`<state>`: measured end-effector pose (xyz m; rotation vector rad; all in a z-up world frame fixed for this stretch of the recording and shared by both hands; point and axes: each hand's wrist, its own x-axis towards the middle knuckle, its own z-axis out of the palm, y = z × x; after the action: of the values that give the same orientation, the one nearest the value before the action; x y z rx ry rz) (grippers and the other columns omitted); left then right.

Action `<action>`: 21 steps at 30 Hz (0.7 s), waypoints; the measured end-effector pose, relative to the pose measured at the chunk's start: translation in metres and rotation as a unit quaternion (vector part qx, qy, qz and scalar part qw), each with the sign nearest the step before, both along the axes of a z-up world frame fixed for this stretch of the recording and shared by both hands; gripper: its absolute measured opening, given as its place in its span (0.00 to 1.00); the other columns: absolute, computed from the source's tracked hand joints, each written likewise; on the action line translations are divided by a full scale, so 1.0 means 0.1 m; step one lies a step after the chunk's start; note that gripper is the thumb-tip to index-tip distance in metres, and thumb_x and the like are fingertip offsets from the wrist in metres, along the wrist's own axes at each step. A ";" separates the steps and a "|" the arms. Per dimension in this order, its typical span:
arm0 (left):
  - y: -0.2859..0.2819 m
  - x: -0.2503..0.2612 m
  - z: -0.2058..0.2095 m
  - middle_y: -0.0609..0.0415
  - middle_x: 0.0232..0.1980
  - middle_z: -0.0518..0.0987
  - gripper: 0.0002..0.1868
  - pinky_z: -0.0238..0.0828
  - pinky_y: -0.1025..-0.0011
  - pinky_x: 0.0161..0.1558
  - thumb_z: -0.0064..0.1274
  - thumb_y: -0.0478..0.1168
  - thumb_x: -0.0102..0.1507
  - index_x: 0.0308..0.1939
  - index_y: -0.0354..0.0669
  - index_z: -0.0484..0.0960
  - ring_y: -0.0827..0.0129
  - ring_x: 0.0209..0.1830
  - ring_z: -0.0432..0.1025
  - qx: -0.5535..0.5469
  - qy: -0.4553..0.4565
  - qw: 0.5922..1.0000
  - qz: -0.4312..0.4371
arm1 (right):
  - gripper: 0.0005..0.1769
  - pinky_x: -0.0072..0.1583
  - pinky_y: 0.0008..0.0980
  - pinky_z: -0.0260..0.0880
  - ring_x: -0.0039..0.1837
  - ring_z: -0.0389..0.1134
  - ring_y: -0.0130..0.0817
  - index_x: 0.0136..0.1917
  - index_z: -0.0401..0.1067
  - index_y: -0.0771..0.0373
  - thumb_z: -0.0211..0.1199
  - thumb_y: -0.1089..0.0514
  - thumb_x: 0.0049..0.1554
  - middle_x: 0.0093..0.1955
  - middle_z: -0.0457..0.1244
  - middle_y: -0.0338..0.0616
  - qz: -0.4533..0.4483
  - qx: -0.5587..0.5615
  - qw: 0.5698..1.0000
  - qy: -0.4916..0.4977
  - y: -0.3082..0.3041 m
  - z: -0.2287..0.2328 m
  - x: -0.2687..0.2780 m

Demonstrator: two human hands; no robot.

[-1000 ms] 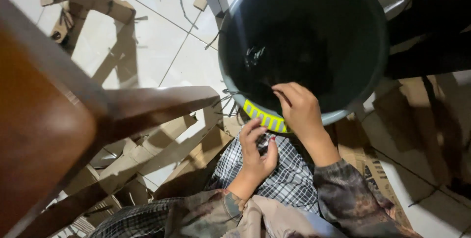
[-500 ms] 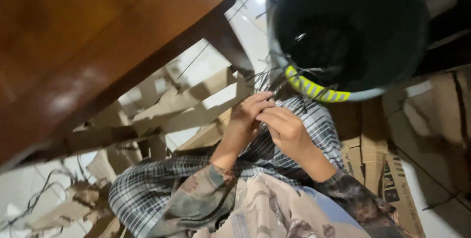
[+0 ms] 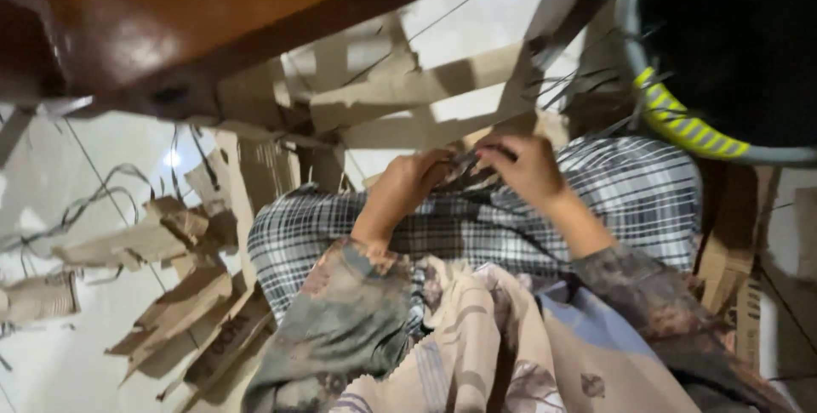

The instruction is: Wrapping the legs of a wooden chair with cardboard strips and securing them with string for protection during transport.

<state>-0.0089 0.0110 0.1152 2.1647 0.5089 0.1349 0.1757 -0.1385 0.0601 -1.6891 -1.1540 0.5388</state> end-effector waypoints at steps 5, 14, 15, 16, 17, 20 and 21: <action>0.19 -0.06 -0.32 0.47 0.36 0.86 0.09 0.78 0.57 0.39 0.53 0.42 0.68 0.43 0.43 0.86 0.50 0.36 0.82 0.047 0.113 0.992 0.036 | 0.05 0.52 0.45 0.74 0.49 0.74 0.52 0.45 0.80 0.60 0.74 0.61 0.55 0.40 0.72 0.49 0.040 -0.089 0.987 -0.127 0.20 -0.04 0.03; 0.31 0.07 -0.33 0.46 0.38 0.86 0.13 0.81 0.61 0.37 0.49 0.43 0.71 0.51 0.43 0.85 0.53 0.34 0.82 0.002 0.084 0.993 0.078 | 0.12 0.62 0.42 0.71 0.59 0.74 0.43 0.47 0.82 0.42 0.64 0.38 0.61 0.46 0.72 0.36 0.017 -0.453 0.858 -0.241 0.13 -0.36 0.47; 0.31 0.08 -0.35 0.46 0.38 0.86 0.13 0.81 0.61 0.37 0.49 0.43 0.71 0.51 0.43 0.85 0.53 0.34 0.82 0.001 0.084 0.993 0.078 | 0.12 0.62 0.42 0.71 0.59 0.74 0.43 0.47 0.82 0.42 0.64 0.38 0.61 0.46 0.72 0.36 0.017 -0.453 0.858 -0.241 0.10 -0.35 0.47; 0.32 0.09 -0.37 0.45 0.39 0.86 0.13 0.81 0.60 0.37 0.49 0.44 0.71 0.51 0.43 0.85 0.51 0.36 0.82 -0.022 0.081 0.993 0.083 | 0.13 0.61 0.42 0.68 0.59 0.73 0.45 0.51 0.81 0.48 0.66 0.41 0.61 0.48 0.72 0.40 -0.003 -0.419 0.876 -0.239 0.07 -0.35 0.47; 0.32 0.09 -0.39 0.44 0.40 0.86 0.13 0.81 0.58 0.37 0.49 0.44 0.71 0.51 0.43 0.85 0.50 0.37 0.82 -0.045 0.078 0.992 0.088 | 0.16 0.60 0.42 0.65 0.58 0.72 0.47 0.56 0.81 0.53 0.68 0.44 0.60 0.50 0.72 0.44 -0.023 -0.385 0.892 -0.237 0.04 -0.35 0.47; 0.25 0.15 -0.31 0.40 0.43 0.86 0.15 0.82 0.64 0.38 0.43 0.41 0.72 0.54 0.37 0.82 0.56 0.38 0.83 -0.168 0.044 0.976 0.128 | 0.15 0.61 0.45 0.62 0.58 0.72 0.47 0.58 0.81 0.54 0.70 0.49 0.60 0.51 0.72 0.43 -0.005 -0.333 0.926 -0.181 0.01 -0.35 0.51; 0.23 0.17 -0.21 0.40 0.43 0.86 0.15 0.82 0.64 0.38 0.43 0.41 0.72 0.54 0.37 0.82 0.56 0.38 0.83 -0.167 0.044 0.977 0.128 | 0.15 0.61 0.45 0.62 0.58 0.72 0.47 0.58 0.81 0.54 0.70 0.49 0.60 0.51 0.72 0.43 -0.006 -0.332 0.926 -0.181 0.02 -0.25 0.42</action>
<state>0.0079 0.0336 0.0943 1.7775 0.8017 0.0863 0.2181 -0.1367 0.0353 -2.4572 -1.3033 0.6788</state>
